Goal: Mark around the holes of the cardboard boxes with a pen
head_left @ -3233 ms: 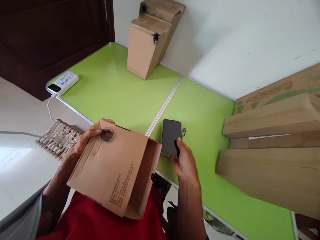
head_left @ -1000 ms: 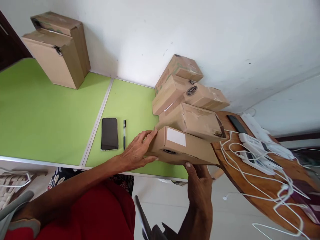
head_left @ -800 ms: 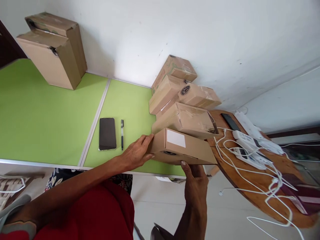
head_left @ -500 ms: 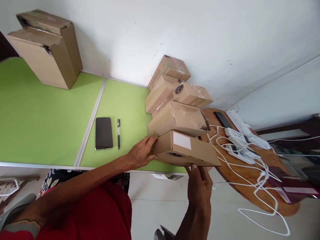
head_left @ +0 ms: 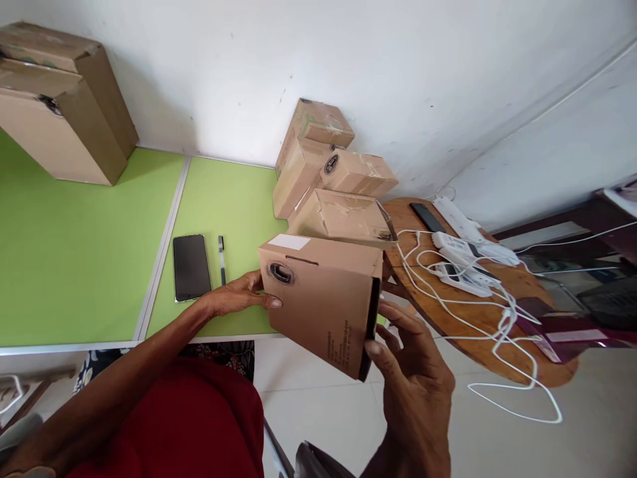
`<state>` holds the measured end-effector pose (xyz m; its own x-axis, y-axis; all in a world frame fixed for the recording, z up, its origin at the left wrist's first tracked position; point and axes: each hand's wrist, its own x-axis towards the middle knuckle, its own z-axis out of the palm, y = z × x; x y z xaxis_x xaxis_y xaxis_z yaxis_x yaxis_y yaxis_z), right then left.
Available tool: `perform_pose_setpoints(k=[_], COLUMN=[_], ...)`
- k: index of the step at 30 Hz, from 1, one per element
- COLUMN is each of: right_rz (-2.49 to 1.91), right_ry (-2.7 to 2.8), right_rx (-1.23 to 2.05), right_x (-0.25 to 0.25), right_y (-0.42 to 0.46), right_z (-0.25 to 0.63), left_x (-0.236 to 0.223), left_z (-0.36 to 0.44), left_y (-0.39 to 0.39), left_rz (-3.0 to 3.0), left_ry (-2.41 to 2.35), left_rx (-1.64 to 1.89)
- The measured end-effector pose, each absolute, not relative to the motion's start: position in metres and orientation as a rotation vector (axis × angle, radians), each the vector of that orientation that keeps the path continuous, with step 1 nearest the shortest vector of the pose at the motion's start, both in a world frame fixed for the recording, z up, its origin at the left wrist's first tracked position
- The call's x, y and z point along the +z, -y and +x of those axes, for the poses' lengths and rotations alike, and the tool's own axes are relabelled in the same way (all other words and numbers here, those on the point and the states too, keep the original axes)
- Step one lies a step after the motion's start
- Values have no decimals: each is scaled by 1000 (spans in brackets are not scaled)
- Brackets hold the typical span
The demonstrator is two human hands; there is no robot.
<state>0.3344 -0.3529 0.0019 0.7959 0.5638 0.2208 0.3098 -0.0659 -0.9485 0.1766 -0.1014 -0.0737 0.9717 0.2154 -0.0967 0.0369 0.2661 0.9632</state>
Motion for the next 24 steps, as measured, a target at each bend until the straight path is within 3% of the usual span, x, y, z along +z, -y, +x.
perform_pose_setpoints(k=[5, 15, 24], right_rz=[-1700, -1745, -2020], right_ry=[743, 747, 713], right_rx=[218, 170, 81], right_x=[23, 17, 14], right_y=[349, 353, 337], right_z=[309, 302, 308], left_x=[-72, -73, -51], left_z=[166, 147, 172], left_y=[102, 100, 122], left_rz=[1188, 1161, 1415], left_ry=[-213, -267, -388], left_rx=[60, 80, 302])
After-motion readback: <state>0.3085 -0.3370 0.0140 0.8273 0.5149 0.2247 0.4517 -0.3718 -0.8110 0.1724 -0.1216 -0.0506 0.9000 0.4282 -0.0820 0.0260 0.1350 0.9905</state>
